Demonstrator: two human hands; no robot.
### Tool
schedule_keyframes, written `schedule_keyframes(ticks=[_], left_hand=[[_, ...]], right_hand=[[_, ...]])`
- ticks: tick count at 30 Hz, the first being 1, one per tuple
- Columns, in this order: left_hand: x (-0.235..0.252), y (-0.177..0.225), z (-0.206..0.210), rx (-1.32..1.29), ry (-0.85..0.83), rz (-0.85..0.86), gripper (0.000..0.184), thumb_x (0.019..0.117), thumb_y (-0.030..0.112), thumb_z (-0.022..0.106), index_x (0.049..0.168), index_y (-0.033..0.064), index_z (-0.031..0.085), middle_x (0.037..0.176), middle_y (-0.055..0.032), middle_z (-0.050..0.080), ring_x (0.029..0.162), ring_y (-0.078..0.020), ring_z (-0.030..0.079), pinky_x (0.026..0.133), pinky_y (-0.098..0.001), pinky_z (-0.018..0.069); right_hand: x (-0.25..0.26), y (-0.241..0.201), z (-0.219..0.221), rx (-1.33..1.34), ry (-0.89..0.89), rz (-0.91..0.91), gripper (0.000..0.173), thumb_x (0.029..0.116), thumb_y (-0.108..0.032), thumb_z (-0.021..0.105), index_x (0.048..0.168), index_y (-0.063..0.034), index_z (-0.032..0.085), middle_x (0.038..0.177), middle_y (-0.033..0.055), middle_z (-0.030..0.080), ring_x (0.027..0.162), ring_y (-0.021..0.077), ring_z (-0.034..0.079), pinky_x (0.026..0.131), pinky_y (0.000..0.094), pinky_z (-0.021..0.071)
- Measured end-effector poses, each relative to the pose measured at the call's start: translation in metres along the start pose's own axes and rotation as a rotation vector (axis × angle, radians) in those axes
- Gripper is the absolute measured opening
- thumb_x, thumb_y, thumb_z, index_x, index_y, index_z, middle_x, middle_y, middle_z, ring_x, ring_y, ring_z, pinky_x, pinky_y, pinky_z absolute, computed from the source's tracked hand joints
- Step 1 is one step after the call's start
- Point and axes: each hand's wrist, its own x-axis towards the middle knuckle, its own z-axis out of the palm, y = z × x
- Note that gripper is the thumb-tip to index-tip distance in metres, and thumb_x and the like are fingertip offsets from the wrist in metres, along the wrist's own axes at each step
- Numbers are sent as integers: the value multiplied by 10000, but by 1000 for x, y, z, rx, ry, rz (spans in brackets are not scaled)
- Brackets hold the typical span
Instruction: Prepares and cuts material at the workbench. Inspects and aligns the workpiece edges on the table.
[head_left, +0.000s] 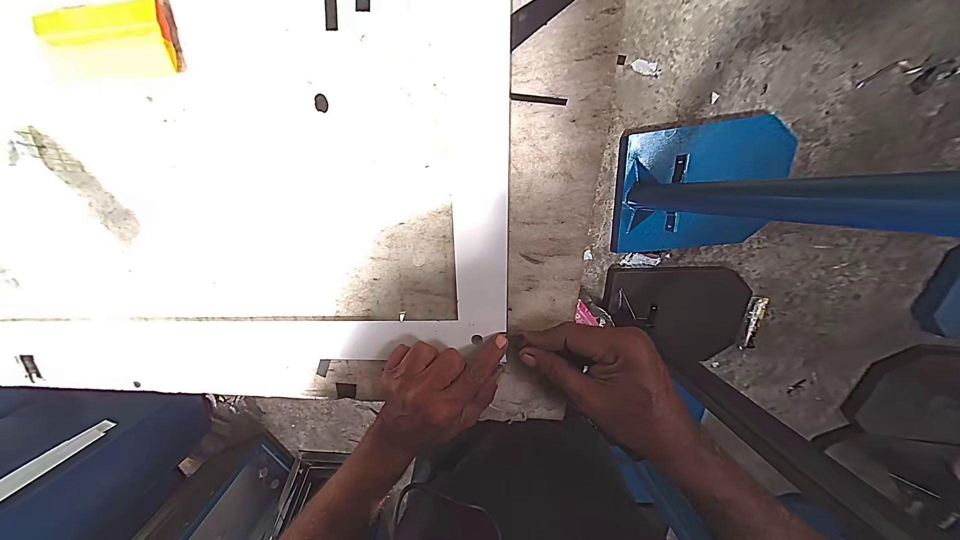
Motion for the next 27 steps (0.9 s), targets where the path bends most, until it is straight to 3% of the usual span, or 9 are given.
schedule_keyframes(ticks=[27], left_hand=[[-11, -7, 2, -141, 76, 20, 281, 962, 374, 683, 1197, 242, 762, 644, 23, 531, 664, -143, 455, 689, -306, 336]], right_hand=[[-4, -5, 4, 47, -37, -22, 170, 975, -232, 717, 1063, -104, 787, 950, -58, 774, 809, -25, 703, 706, 133, 593]])
